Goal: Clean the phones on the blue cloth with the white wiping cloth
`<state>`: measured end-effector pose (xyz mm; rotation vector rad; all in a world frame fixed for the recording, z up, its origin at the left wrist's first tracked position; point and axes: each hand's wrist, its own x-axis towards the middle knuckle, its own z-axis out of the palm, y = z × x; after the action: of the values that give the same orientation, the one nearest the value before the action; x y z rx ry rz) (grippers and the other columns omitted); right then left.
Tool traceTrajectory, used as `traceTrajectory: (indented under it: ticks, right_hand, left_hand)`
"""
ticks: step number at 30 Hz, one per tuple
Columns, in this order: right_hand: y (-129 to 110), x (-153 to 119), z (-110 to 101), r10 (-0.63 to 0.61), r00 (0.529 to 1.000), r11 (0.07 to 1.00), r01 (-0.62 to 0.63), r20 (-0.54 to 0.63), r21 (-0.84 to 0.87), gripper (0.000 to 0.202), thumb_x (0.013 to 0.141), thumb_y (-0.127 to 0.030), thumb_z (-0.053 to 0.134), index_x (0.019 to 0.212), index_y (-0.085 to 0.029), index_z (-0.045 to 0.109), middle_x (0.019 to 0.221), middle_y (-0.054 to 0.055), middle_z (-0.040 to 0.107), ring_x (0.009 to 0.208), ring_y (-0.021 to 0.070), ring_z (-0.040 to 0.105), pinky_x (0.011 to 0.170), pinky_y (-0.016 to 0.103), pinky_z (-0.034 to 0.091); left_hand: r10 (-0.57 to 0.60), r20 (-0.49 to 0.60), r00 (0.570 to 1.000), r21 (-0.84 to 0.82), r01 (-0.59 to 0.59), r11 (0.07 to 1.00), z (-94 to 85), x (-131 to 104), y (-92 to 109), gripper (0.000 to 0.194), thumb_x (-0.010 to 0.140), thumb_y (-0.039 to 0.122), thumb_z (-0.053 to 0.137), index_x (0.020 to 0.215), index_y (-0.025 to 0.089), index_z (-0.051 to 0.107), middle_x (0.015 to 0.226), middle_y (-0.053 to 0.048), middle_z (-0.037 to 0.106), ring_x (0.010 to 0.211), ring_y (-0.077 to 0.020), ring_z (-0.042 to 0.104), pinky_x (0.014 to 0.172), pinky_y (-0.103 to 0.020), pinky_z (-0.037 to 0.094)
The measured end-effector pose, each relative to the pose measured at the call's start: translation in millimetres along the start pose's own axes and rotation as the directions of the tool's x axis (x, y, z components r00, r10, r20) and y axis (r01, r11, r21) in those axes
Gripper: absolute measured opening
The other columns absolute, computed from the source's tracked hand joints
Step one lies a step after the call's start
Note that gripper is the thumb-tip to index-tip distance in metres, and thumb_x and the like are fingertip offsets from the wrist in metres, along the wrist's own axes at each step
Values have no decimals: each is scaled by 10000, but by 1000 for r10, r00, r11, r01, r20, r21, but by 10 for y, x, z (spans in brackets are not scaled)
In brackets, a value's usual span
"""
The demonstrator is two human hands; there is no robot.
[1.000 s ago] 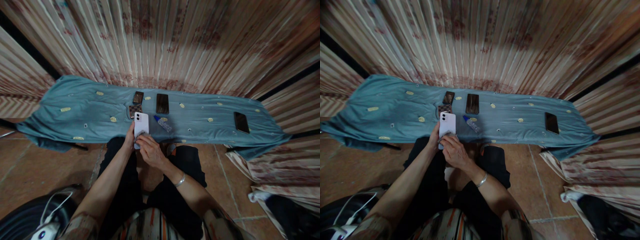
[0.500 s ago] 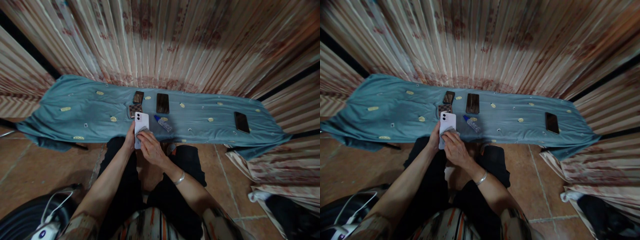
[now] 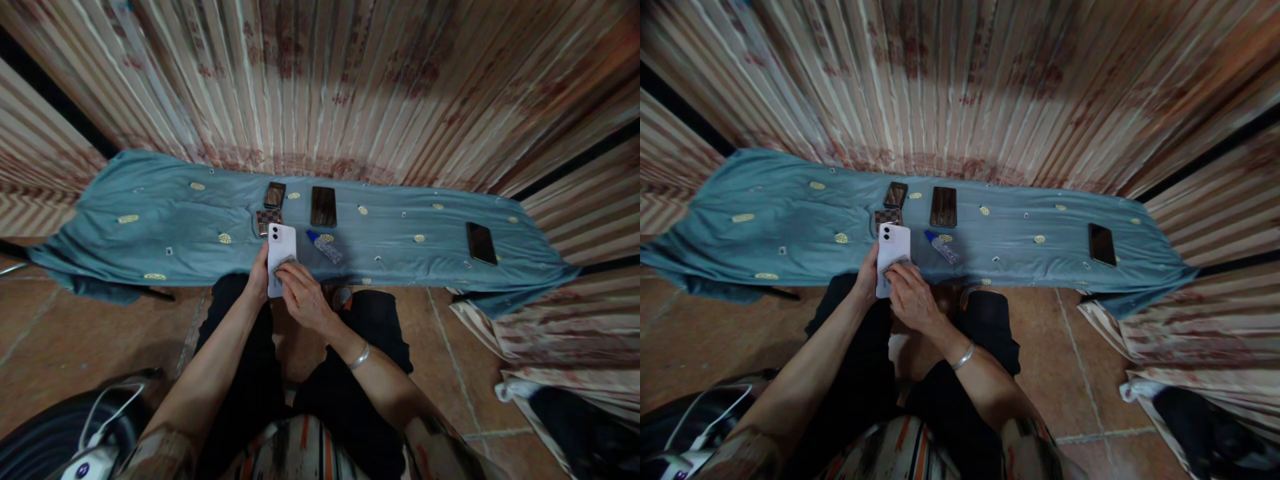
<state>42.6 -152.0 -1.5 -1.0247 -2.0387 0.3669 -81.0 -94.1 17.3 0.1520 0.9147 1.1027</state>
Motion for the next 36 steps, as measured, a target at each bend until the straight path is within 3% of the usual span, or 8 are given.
traceTrajectory:
  ticks: [9,15,24,28,36]
  right_hand:
    - [7,9,-8,21,1000,1000,-21,14,-13,402,973,-139,401,1288,-126,650,1301,154,653,1247,249,576,1132,452,475]
    - [64,-30,4,17,999,1000,-17,47,-10,421,919,-56,410,1201,-139,710,1230,144,695,1163,235,623,1069,412,527]
    - [141,49,49,50,999,997,-51,-10,-54,417,968,-101,398,1269,-158,681,1283,134,676,1200,233,608,1095,424,504]
    - [209,148,48,74,997,993,-75,-19,-86,440,972,-119,411,1354,-142,628,1356,145,641,1270,251,572,1143,456,462]
    - [297,218,122,131,991,984,-133,-22,-117,511,963,-129,410,1459,-111,529,1484,188,542,1397,288,475,1189,518,405]
  left_hand:
    - [6,-8,1000,24,-6,1000,30,-43,20,508,1020,443,396,1195,75,700,749,-73,766,630,-185,709,664,-264,565]
    - [9,-44,999,-9,-10,1000,56,-59,31,488,1016,439,405,1175,86,703,705,-59,754,559,-170,677,599,-248,545]
    - [5,15,1000,15,-5,1000,-4,-4,-10,495,972,503,496,1143,100,727,724,-68,757,608,-184,699,633,-253,564]
    - [16,-4,1000,13,-16,1000,15,-15,-15,460,999,428,459,1204,101,707,753,-71,769,701,-199,740,720,-262,588]
    - [13,4,1000,24,-13,1000,7,-4,-37,488,983,446,472,1284,119,673,899,-98,799,879,-262,764,829,-327,606]
